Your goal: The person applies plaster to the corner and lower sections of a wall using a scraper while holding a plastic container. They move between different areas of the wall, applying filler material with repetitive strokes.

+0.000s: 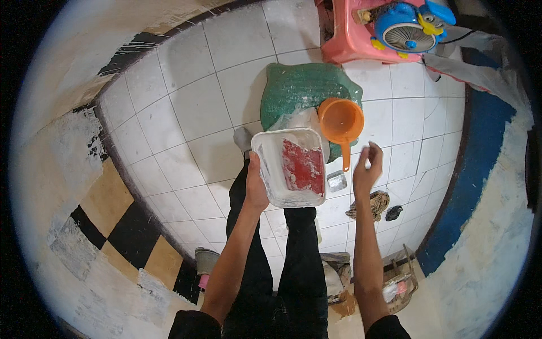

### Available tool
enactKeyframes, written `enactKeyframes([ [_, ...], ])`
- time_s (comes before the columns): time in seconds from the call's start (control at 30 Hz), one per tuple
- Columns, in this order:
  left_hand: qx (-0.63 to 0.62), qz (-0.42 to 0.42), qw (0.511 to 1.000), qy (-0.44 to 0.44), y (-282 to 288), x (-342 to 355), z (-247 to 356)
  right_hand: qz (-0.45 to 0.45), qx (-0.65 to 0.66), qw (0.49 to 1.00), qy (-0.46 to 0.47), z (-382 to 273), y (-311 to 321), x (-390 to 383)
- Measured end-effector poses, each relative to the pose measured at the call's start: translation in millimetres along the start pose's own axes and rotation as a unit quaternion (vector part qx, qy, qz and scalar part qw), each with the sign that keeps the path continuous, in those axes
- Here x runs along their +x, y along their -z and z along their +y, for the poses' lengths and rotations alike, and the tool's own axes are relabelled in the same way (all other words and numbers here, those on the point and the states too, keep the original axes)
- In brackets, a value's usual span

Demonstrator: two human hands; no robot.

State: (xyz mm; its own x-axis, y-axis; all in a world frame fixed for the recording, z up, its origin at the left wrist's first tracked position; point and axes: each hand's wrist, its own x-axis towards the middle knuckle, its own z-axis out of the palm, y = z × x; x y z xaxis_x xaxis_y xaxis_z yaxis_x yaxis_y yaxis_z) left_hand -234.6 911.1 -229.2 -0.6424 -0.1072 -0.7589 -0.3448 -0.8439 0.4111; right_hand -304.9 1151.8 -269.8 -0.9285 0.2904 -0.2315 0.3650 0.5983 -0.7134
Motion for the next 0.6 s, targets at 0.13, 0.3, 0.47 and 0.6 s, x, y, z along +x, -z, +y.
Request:
enactKeyframes([
  [0.13, -0.053, -0.003, 0.997, -0.052, -51.4, -29.1, 14.6, -0.105, 0.080, 0.980, 0.153, -128.3, 70.6, -45.2],
  [0.3, -0.084, -0.040, 0.992, -0.090, -84.9, -82.0, 33.0, -0.129, -0.046, 0.954, 0.265, -204.9, 94.5, -83.9],
  [0.47, -0.107, -0.032, 0.987, -0.120, -112.6, -129.9, 46.6, -0.081, -0.087, 0.939, 0.323, -247.1, 132.9, -111.7],
  [0.6, -0.101, -0.041, 0.982, -0.152, -126.8, -163.6, 58.3, -0.055, -0.113, 0.933, 0.336, -281.9, 163.3, -133.1],
])
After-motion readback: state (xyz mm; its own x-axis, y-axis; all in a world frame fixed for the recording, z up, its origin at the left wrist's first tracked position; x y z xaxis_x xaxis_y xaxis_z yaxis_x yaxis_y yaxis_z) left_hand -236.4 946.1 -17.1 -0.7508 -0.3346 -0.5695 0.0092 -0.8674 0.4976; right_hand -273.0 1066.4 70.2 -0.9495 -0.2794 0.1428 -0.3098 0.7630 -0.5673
